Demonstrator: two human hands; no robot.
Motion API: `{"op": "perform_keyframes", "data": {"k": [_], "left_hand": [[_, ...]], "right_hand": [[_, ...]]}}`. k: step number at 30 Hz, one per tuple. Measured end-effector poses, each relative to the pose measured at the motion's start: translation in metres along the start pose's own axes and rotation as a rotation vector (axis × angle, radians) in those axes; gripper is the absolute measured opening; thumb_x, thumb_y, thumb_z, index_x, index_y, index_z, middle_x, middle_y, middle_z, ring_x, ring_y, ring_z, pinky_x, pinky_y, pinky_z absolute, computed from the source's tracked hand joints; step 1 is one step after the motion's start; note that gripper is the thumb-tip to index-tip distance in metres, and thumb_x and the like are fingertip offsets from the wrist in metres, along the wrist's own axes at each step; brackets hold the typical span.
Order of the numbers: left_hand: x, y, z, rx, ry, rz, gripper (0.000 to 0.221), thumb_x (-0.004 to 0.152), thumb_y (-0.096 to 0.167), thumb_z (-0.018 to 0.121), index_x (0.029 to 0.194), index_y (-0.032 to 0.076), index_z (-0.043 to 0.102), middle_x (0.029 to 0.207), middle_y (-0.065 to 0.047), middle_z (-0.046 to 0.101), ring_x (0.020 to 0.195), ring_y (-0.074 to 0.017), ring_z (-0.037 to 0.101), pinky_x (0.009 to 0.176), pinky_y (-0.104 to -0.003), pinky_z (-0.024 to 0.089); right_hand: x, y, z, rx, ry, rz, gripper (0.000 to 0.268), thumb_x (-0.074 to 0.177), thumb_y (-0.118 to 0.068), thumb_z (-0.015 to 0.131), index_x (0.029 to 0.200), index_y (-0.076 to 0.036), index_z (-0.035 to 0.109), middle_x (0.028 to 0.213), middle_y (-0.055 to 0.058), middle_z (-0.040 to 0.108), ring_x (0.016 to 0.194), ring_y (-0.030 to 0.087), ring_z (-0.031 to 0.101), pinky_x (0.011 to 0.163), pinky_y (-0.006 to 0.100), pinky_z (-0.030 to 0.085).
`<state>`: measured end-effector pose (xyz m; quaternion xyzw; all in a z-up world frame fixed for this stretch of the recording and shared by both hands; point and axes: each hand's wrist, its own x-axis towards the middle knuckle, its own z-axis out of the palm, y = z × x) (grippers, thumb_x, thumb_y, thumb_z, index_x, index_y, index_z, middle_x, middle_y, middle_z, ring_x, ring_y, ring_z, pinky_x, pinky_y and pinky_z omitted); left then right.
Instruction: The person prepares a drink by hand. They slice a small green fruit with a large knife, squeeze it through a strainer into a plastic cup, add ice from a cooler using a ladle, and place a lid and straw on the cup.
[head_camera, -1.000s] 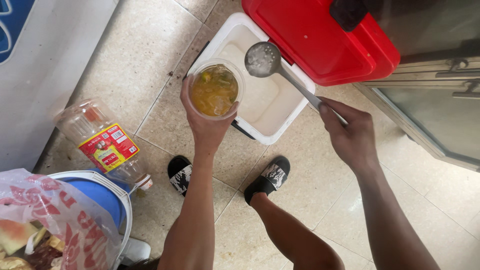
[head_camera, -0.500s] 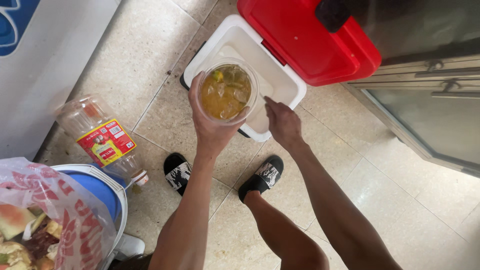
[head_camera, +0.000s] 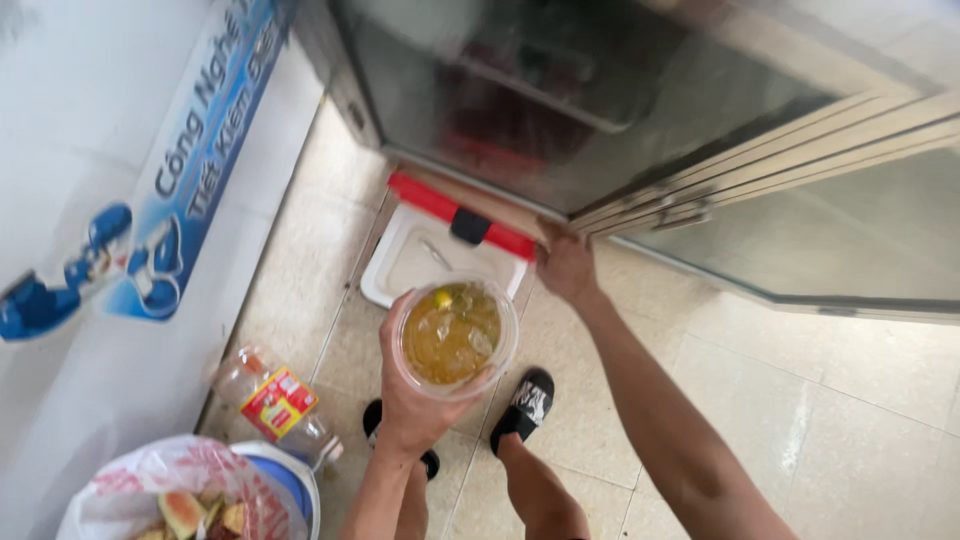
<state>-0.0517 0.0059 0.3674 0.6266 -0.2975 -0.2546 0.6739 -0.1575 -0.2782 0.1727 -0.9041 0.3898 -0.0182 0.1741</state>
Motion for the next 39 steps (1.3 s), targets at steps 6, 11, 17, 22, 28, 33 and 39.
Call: {"op": "perform_keyframes", "data": {"k": [6, 11, 17, 22, 28, 33, 39], "left_hand": [[0.039, 0.155, 0.102, -0.040, -0.242, 0.067, 0.111, 0.062, 0.003, 0.095, 0.153, 0.005, 0.030, 0.147, -0.014, 0.052, 0.138, -0.0274, 0.054, 0.117, -0.041, 0.047], [0.060, 0.253, 0.207, -0.123, -0.303, 0.079, 0.112, 0.060, 0.003, 0.094, 0.152, 0.007, 0.031, 0.145, -0.012, 0.053, 0.136, -0.0259, 0.055, 0.116, -0.039, 0.048], [0.092, 0.308, 0.304, -0.073, -0.405, 0.272, 0.112, 0.061, 0.003, 0.095, 0.152, 0.004, 0.030, 0.145, -0.015, 0.049, 0.138, -0.0265, 0.053, 0.119, -0.038, 0.046], [0.125, 0.319, 0.366, -0.151, -0.492, 0.243, 0.114, 0.062, 0.005, 0.094, 0.154, 0.003, 0.026, 0.145, -0.016, 0.050, 0.137, -0.0265, 0.054, 0.117, -0.038, 0.048], [0.187, 0.309, 0.423, -0.137, -0.517, 0.253, 0.113, 0.064, 0.007, 0.094, 0.154, 0.004, 0.026, 0.145, -0.015, 0.048, 0.136, -0.0266, 0.054, 0.116, -0.037, 0.049], [0.239, 0.294, 0.442, -0.139, -0.529, 0.263, 0.109, 0.067, 0.008, 0.094, 0.153, 0.004, 0.027, 0.146, -0.014, 0.049, 0.138, -0.0259, 0.054, 0.119, -0.037, 0.048], [0.277, 0.273, 0.459, -0.113, -0.493, 0.239, 0.110, 0.066, 0.007, 0.093, 0.154, 0.005, 0.028, 0.146, -0.014, 0.049, 0.139, -0.0258, 0.053, 0.120, -0.038, 0.046]], "right_hand": [[-0.065, 0.008, -0.214, 0.524, -0.025, 0.053, 0.046, 0.096, -0.032, 0.064, 0.135, -0.009, 0.065, 0.133, 0.019, 0.067, 0.119, 0.033, 0.067, 0.099, 0.039, 0.054], [-0.103, 0.047, -0.405, 0.556, -0.105, 0.132, 0.047, 0.097, -0.032, 0.061, 0.139, -0.012, 0.064, 0.130, 0.014, 0.071, 0.117, 0.026, 0.070, 0.099, 0.037, 0.054], [-0.122, 0.111, -0.545, 0.725, 0.016, 0.149, 0.044, 0.100, -0.025, 0.058, 0.139, -0.005, 0.061, 0.119, 0.012, 0.077, 0.106, 0.020, 0.075, 0.095, 0.034, 0.058], [-0.108, 0.157, -0.588, 0.818, 0.156, 0.160, 0.042, 0.102, -0.023, 0.058, 0.138, -0.003, 0.061, 0.117, 0.012, 0.076, 0.104, 0.016, 0.075, 0.094, 0.033, 0.058], [-0.061, 0.206, -0.621, 0.714, 0.186, 0.138, 0.044, 0.101, -0.023, 0.059, 0.141, -0.005, 0.062, 0.114, 0.011, 0.078, 0.101, 0.015, 0.074, 0.092, 0.032, 0.059], [0.002, 0.229, -0.638, 0.695, 0.243, 0.233, 0.048, 0.097, -0.029, 0.067, 0.140, -0.009, 0.061, 0.119, 0.012, 0.075, 0.107, 0.017, 0.071, 0.093, 0.034, 0.057], [0.125, 0.248, -0.630, 0.407, 0.309, 0.205, 0.085, 0.085, -0.048, 0.076, 0.156, -0.015, 0.044, 0.148, 0.022, 0.054, 0.138, 0.032, 0.051, 0.115, 0.043, 0.041]]}}
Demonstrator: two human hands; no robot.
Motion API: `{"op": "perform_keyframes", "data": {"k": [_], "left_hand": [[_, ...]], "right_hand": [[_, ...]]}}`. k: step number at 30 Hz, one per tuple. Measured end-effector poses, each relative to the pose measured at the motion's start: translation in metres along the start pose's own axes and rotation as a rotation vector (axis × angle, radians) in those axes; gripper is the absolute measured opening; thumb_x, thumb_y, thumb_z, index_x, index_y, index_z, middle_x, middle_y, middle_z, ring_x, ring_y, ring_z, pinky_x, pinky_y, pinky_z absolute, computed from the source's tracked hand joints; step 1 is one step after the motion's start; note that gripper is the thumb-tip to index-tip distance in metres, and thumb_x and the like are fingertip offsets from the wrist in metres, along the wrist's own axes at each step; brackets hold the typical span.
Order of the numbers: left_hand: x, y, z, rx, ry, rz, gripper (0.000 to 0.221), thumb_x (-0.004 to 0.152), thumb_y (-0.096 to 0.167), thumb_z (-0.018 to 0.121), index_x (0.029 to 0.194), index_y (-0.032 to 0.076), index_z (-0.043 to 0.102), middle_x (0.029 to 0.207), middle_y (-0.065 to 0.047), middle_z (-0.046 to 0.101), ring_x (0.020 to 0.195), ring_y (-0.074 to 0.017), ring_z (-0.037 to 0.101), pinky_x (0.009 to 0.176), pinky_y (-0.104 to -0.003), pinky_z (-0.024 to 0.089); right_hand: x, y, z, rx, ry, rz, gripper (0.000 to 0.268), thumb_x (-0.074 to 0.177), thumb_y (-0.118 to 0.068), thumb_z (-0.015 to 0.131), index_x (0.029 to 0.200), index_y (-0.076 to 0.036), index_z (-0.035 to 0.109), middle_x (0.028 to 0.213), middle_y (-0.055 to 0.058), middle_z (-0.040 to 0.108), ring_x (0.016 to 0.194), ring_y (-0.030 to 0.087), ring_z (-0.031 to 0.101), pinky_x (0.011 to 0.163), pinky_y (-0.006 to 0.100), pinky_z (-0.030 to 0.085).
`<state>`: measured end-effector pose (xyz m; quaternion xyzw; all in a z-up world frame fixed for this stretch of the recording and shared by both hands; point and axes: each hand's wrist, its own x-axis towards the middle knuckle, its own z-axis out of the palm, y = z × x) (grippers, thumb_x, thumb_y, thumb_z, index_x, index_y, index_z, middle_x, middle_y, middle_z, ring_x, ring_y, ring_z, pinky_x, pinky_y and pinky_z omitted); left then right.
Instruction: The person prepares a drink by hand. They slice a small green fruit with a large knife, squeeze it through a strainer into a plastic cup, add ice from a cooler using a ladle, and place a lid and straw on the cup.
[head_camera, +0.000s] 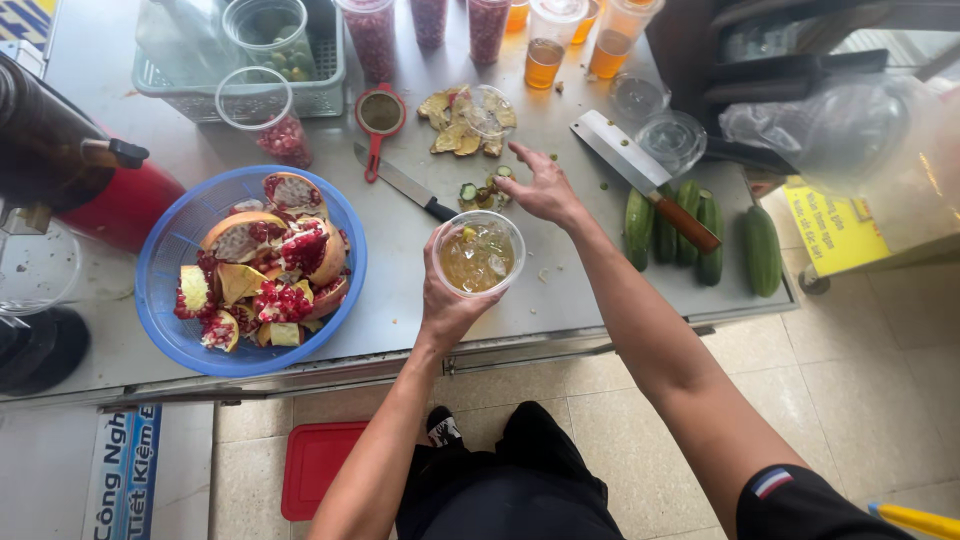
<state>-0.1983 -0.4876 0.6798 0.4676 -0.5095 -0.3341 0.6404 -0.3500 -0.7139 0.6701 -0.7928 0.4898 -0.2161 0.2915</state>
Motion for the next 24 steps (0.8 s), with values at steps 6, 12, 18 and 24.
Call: {"op": "perform_keyframes", "data": {"k": [6, 12, 18, 24], "left_hand": [[0.032, -0.024, 0.024, 0.029, 0.061, 0.027, 0.114, 0.064, 0.007, 0.094, 0.156, 0.005, 0.027, 0.149, -0.013, 0.047, 0.141, -0.0266, 0.049, 0.124, -0.039, 0.042], [0.069, -0.048, 0.058, 0.042, 0.069, 0.021, 0.117, 0.064, 0.009, 0.095, 0.157, 0.005, 0.024, 0.151, -0.014, 0.047, 0.143, -0.0256, 0.049, 0.124, -0.038, 0.042], [0.101, -0.063, 0.086, 0.044, 0.063, 0.063, 0.116, 0.068, 0.014, 0.095, 0.159, 0.006, 0.023, 0.153, -0.015, 0.045, 0.144, -0.0264, 0.048, 0.125, -0.039, 0.042], [0.120, -0.074, 0.093, 0.036, -0.013, 0.000, 0.119, 0.068, 0.026, 0.096, 0.158, 0.007, 0.021, 0.153, -0.015, 0.044, 0.143, -0.0268, 0.050, 0.121, -0.040, 0.047]], "right_hand": [[0.128, 0.009, 0.022, -0.302, -0.051, -0.060, 0.130, 0.066, -0.067, 0.088, 0.163, -0.026, 0.011, 0.162, 0.030, 0.016, 0.148, 0.053, 0.013, 0.118, 0.064, 0.020], [0.166, 0.010, 0.013, -0.324, -0.229, -0.091, 0.137, 0.062, -0.071, 0.085, 0.166, -0.033, 0.005, 0.163, 0.029, 0.019, 0.152, 0.052, 0.014, 0.122, 0.067, 0.016], [0.098, -0.005, -0.089, -0.004, -0.267, -0.306, 0.120, 0.078, -0.075, 0.074, 0.167, -0.021, 0.015, 0.166, 0.029, 0.019, 0.156, 0.049, 0.019, 0.124, 0.060, 0.024], [-0.015, -0.026, -0.103, -0.324, -0.171, -0.391, 0.113, 0.076, -0.078, 0.072, 0.163, -0.016, 0.033, 0.158, 0.026, 0.028, 0.145, 0.046, 0.030, 0.118, 0.061, 0.031]]}}
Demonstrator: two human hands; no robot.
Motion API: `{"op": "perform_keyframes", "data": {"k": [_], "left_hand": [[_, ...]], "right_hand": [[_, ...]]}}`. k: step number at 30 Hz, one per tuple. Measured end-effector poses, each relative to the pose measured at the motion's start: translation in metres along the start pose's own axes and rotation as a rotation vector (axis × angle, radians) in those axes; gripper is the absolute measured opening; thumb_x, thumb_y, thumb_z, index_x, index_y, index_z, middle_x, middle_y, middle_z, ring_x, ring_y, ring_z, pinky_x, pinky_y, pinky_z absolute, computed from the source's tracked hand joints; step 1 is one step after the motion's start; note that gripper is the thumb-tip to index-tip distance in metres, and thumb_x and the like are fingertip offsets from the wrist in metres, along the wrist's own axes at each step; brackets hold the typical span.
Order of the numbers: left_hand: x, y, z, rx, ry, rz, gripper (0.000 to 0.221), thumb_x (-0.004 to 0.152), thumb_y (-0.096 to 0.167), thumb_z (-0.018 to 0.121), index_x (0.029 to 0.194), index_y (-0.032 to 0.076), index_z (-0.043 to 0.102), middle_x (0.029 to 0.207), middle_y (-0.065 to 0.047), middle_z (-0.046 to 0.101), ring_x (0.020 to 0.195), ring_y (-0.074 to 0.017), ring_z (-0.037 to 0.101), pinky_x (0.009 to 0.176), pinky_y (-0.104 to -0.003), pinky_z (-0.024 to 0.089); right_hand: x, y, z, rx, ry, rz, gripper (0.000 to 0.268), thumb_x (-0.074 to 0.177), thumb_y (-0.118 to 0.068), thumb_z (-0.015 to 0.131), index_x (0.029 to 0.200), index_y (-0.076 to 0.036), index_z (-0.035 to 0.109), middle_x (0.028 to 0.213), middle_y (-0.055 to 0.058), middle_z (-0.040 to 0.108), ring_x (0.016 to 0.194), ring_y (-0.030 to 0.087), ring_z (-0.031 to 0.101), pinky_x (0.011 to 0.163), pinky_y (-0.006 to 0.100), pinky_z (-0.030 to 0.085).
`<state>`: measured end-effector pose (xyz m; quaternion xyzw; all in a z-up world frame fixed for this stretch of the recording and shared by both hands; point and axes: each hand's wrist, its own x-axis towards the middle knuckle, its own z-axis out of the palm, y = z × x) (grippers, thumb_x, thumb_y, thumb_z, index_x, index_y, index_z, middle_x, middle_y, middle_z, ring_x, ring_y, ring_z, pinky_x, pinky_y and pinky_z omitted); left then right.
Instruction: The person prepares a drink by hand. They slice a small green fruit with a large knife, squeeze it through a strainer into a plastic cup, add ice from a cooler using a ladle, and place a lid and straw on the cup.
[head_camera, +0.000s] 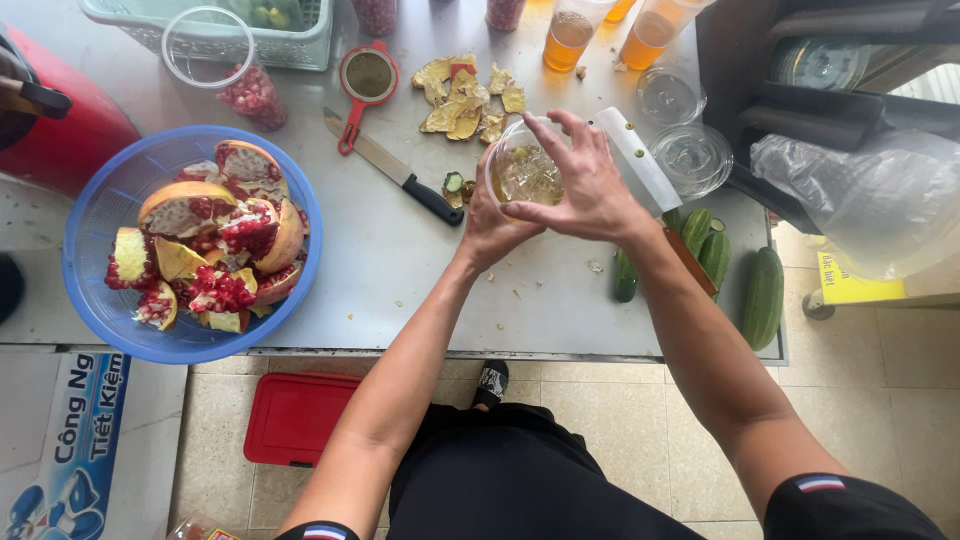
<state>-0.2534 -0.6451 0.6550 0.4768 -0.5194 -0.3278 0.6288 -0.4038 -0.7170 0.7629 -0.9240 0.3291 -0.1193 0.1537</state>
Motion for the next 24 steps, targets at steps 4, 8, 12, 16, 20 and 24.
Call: {"op": "perform_keyframes", "data": {"k": [4, 8, 12, 16, 20, 24], "left_hand": [[0.001, -0.006, 0.003, 0.022, -0.043, 0.059, 0.120, 0.070, 0.031, 0.096, 0.160, 0.007, 0.020, 0.156, -0.016, 0.044, 0.146, -0.0293, 0.047, 0.125, -0.042, 0.042], [0.003, -0.008, -0.003, 0.089, -0.060, 0.072, 0.118, 0.072, 0.032, 0.094, 0.159, 0.006, 0.019, 0.158, -0.017, 0.040, 0.147, -0.0300, 0.046, 0.123, -0.042, 0.041], [0.003, -0.010, -0.001, 0.017, -0.087, -0.004, 0.111, 0.073, 0.032, 0.093, 0.157, 0.007, 0.025, 0.157, -0.016, 0.043, 0.146, -0.0292, 0.048, 0.122, -0.041, 0.043], [0.003, -0.010, -0.007, 0.010, -0.088, -0.007, 0.108, 0.074, 0.030, 0.093, 0.156, 0.007, 0.027, 0.155, -0.017, 0.044, 0.144, -0.0297, 0.049, 0.120, -0.041, 0.045], [0.002, -0.008, -0.005, 0.045, -0.075, 0.017, 0.105, 0.075, 0.029, 0.091, 0.155, 0.007, 0.028, 0.152, -0.017, 0.046, 0.141, -0.0298, 0.052, 0.117, -0.042, 0.047], [0.006, -0.009, -0.010, 0.169, -0.108, 0.002, 0.112, 0.072, 0.032, 0.092, 0.155, 0.004, 0.022, 0.150, -0.020, 0.041, 0.139, -0.0343, 0.048, 0.115, -0.044, 0.044]], "right_hand": [[-0.006, -0.018, 0.016, -0.164, 0.102, -0.051, 0.108, 0.079, -0.080, 0.071, 0.159, -0.015, 0.040, 0.155, 0.024, 0.031, 0.139, 0.045, 0.032, 0.118, 0.060, 0.029], [-0.005, -0.023, 0.029, -0.278, 0.095, 0.001, 0.098, 0.091, -0.078, 0.063, 0.165, -0.020, 0.037, 0.162, 0.024, 0.028, 0.145, 0.044, 0.029, 0.122, 0.059, 0.024], [-0.007, -0.020, 0.035, -0.395, 0.109, 0.055, 0.109, 0.088, -0.083, 0.062, 0.164, -0.011, 0.030, 0.161, 0.024, 0.025, 0.147, 0.043, 0.026, 0.120, 0.062, 0.019], [0.003, -0.025, 0.038, -0.293, 0.078, 0.118, 0.122, 0.080, -0.086, 0.059, 0.163, -0.006, 0.022, 0.160, 0.025, 0.024, 0.146, 0.043, 0.026, 0.120, 0.060, 0.024], [-0.001, -0.034, 0.033, -0.300, 0.043, 0.168, 0.111, 0.083, -0.087, 0.055, 0.164, -0.018, 0.027, 0.161, 0.022, 0.025, 0.147, 0.042, 0.025, 0.120, 0.060, 0.027], [0.008, -0.044, 0.033, -0.277, -0.014, 0.271, 0.090, 0.091, -0.080, 0.046, 0.164, -0.031, 0.030, 0.164, 0.019, 0.025, 0.149, 0.041, 0.023, 0.116, 0.061, 0.029]]}}
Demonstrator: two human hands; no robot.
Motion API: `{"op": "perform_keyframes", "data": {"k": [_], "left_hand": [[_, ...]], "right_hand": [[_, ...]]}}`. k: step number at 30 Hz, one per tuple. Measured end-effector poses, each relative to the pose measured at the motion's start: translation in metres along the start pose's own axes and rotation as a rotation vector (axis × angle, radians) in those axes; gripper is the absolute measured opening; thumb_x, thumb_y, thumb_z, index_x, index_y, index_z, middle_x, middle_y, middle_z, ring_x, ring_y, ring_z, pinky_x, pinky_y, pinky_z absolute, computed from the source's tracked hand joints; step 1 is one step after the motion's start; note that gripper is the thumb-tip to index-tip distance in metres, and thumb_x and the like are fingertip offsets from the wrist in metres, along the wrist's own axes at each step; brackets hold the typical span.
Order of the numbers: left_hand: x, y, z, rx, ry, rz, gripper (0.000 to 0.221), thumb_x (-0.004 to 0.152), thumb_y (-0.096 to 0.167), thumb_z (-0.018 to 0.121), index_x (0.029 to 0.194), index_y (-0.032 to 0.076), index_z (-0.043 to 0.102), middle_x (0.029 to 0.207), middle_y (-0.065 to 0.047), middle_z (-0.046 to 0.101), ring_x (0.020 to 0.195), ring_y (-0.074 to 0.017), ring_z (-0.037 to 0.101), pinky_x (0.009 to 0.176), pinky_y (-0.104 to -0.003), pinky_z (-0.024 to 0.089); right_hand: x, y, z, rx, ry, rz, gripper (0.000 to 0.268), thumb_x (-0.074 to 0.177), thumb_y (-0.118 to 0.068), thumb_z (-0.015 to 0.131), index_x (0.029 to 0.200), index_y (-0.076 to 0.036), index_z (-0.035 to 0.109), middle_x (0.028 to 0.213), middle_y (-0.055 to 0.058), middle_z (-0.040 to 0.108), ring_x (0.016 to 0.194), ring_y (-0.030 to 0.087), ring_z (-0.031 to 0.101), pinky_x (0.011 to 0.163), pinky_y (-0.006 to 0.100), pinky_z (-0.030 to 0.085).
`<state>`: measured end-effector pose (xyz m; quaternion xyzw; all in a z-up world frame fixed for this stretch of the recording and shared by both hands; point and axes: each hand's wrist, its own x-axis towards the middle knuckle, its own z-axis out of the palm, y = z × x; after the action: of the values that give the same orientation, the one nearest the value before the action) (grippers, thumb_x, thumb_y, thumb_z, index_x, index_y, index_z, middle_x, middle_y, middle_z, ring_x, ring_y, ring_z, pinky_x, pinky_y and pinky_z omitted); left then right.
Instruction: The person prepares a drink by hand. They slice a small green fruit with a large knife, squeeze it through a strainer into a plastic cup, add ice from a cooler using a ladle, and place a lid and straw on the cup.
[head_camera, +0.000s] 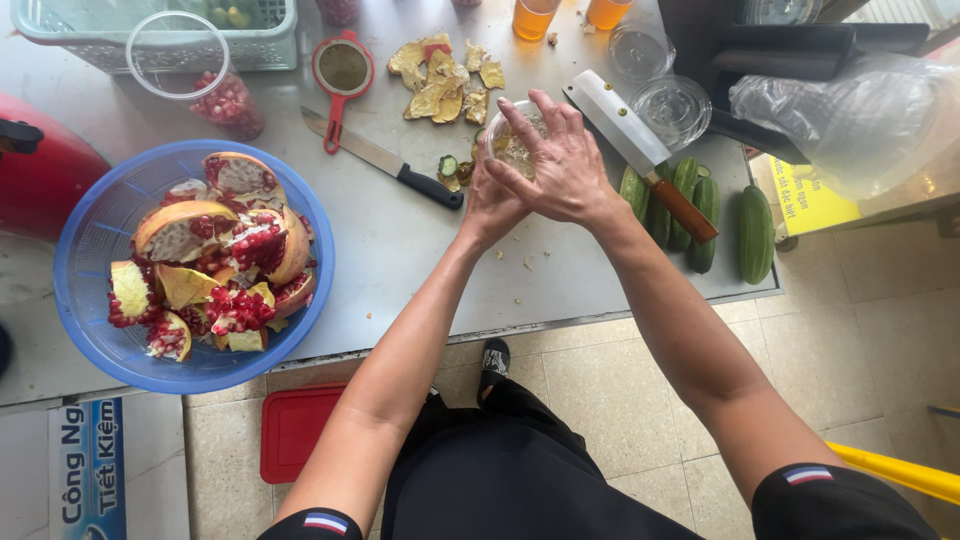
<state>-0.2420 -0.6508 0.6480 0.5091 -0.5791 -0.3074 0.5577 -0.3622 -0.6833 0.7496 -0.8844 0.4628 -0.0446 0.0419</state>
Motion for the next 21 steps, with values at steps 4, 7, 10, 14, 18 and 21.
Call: {"op": "perform_keyframes", "data": {"k": [4, 7, 10, 14, 18, 21], "left_hand": [[-0.002, 0.006, 0.002, 0.042, 0.009, 0.049, 0.110, 0.077, 0.034, 0.090, 0.159, 0.004, 0.022, 0.156, -0.021, 0.040, 0.144, -0.0352, 0.048, 0.119, -0.044, 0.044], [-0.007, 0.021, -0.023, 0.129, 0.015, 0.063, 0.123, 0.070, 0.036, 0.093, 0.159, 0.000, 0.015, 0.159, -0.025, 0.033, 0.144, -0.0389, 0.042, 0.117, -0.045, 0.040], [-0.034, 0.053, -0.061, 0.264, -0.071, -0.127, 0.118, 0.072, 0.037, 0.092, 0.159, 0.002, 0.020, 0.153, -0.027, 0.039, 0.136, -0.0365, 0.049, 0.113, -0.044, 0.042], [-0.105, 0.114, -0.114, 0.235, 0.030, -0.357, 0.068, 0.085, 0.035, 0.080, 0.144, 0.010, 0.057, 0.115, -0.015, 0.075, 0.105, -0.0229, 0.073, 0.092, -0.036, 0.058], [-0.200, 0.180, -0.160, 0.309, 0.548, -0.487, 0.041, 0.084, 0.028, 0.079, 0.121, 0.010, 0.073, 0.085, -0.008, 0.077, 0.076, -0.0163, 0.074, 0.074, -0.030, 0.059], [-0.278, 0.212, -0.181, 0.624, 0.959, -0.309, 0.029, 0.078, 0.016, 0.079, 0.105, 0.008, 0.071, 0.084, -0.005, 0.071, 0.075, -0.0158, 0.071, 0.072, -0.030, 0.058]], "right_hand": [[-0.008, -0.002, -0.005, -0.001, -0.037, 0.035, 0.083, 0.093, -0.076, 0.041, 0.163, -0.033, 0.029, 0.166, 0.016, 0.024, 0.149, 0.040, 0.023, 0.118, 0.060, 0.029], [0.004, -0.009, -0.017, -0.097, -0.077, -0.028, 0.087, 0.095, -0.079, 0.042, 0.164, -0.029, 0.025, 0.163, 0.019, 0.020, 0.148, 0.042, 0.021, 0.113, 0.068, 0.020], [0.008, -0.021, -0.040, -0.058, 0.071, -0.158, 0.090, 0.096, -0.070, 0.059, 0.163, -0.017, 0.030, 0.159, 0.028, 0.021, 0.141, 0.052, 0.020, 0.109, 0.075, 0.018], [0.017, -0.091, -0.055, 0.532, 0.284, -0.532, 0.054, 0.108, -0.034, 0.065, 0.152, -0.007, 0.050, 0.148, 0.022, 0.055, 0.134, 0.039, 0.053, 0.112, 0.049, 0.043], [-0.019, -0.208, -0.050, 0.859, -0.044, -0.814, 0.028, 0.100, -0.021, 0.071, 0.122, -0.003, 0.073, 0.115, 0.012, 0.074, 0.097, 0.024, 0.074, 0.087, 0.036, 0.057], [-0.073, -0.285, -0.045, 0.944, -0.214, -1.075, 0.022, 0.094, -0.016, 0.073, 0.108, -0.001, 0.078, 0.117, 0.011, 0.074, 0.086, 0.021, 0.074, 0.077, 0.033, 0.058]]}}
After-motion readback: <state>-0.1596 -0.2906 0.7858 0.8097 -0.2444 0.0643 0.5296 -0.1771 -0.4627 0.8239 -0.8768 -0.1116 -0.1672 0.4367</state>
